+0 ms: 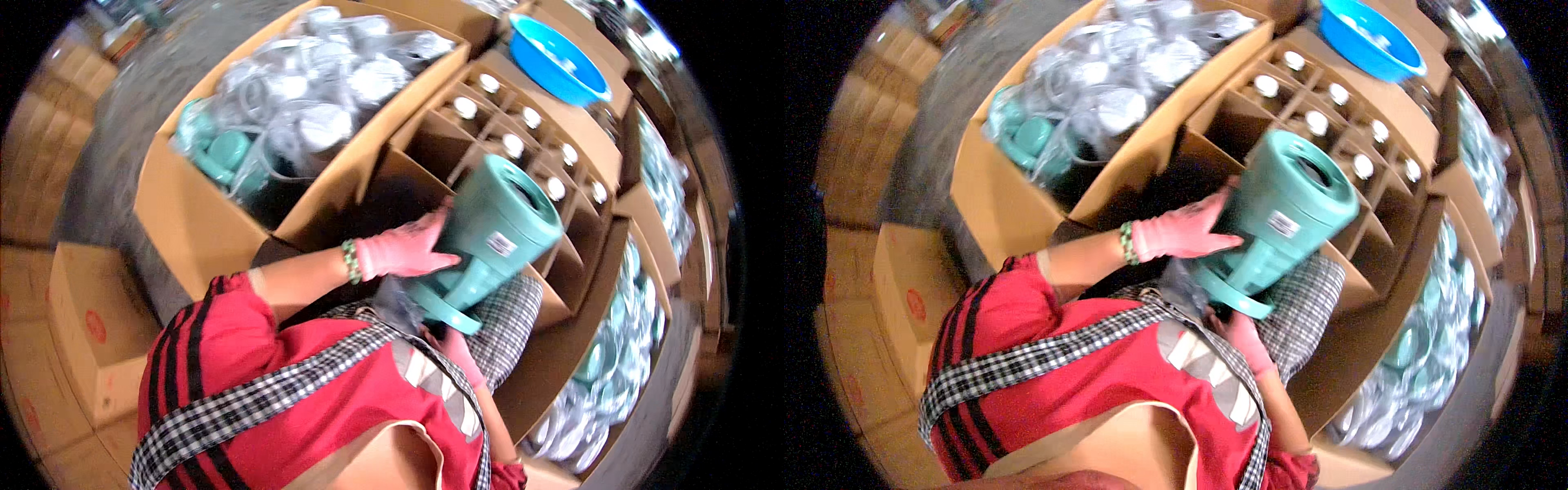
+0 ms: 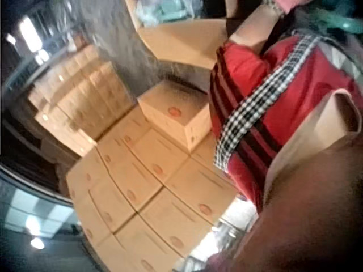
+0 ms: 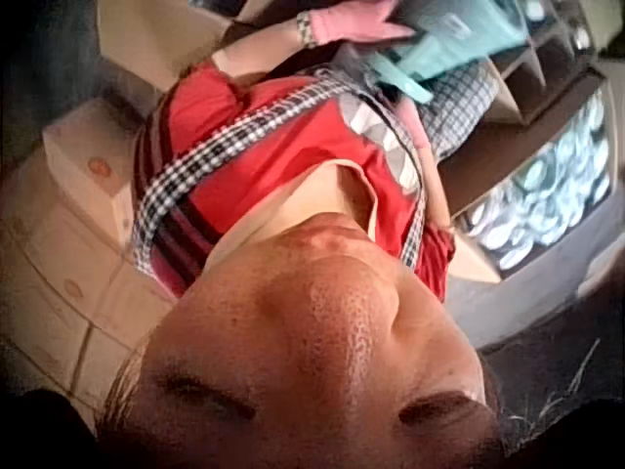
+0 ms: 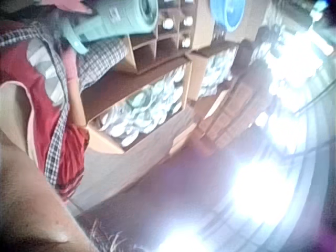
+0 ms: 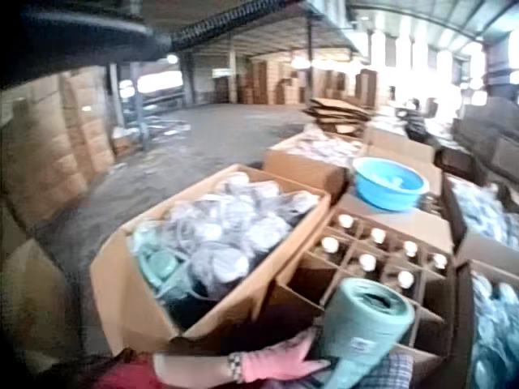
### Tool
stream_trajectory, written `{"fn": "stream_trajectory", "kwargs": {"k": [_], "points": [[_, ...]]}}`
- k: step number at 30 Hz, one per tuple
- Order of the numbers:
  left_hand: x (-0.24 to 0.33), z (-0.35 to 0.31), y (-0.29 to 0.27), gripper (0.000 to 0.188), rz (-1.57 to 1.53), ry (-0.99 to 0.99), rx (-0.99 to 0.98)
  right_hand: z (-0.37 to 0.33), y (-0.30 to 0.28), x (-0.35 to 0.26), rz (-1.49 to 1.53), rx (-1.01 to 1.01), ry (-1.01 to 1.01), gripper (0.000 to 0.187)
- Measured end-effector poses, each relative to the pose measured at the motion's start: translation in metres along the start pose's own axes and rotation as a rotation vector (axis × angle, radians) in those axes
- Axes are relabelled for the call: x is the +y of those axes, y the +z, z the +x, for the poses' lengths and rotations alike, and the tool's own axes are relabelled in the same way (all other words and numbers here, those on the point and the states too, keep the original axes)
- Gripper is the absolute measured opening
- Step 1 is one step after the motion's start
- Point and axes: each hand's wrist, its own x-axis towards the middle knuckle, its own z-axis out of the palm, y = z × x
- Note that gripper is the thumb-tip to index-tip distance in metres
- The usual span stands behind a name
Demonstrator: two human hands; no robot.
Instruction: The person assembles plastic pitchers by removing them from plastic bags, inserting a metal filter into the body, and screwing on the lid. They repeat this process for multiple pitchers of different colors, placing the finished units into a cardboard box.
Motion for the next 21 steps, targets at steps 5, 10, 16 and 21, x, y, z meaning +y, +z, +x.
{"fn": "stream_trajectory", "kwargs": {"k": [5,10,16,21], "points": [[0.021,0.075,-0.067,0.040,-0.238,-0.016,0.214,-0.034,-0.111,-0.087,0.336,-0.249,0.168,0.045],[0.041,0.129,-0.013,0.047,-0.096,0.090,0.403,0.054,-0.166,-0.042,0.513,0.753,-0.213,0.048],[0.067,0.105,-0.032,0.040,-0.142,0.469,0.358,0.106,-0.178,0.034,0.932,0.595,-0.276,0.057],[0.052,0.094,-0.009,0.046,0.255,0.360,0.646,0.096,-0.143,-0.011,0.632,0.803,-0.197,0.061]]}}
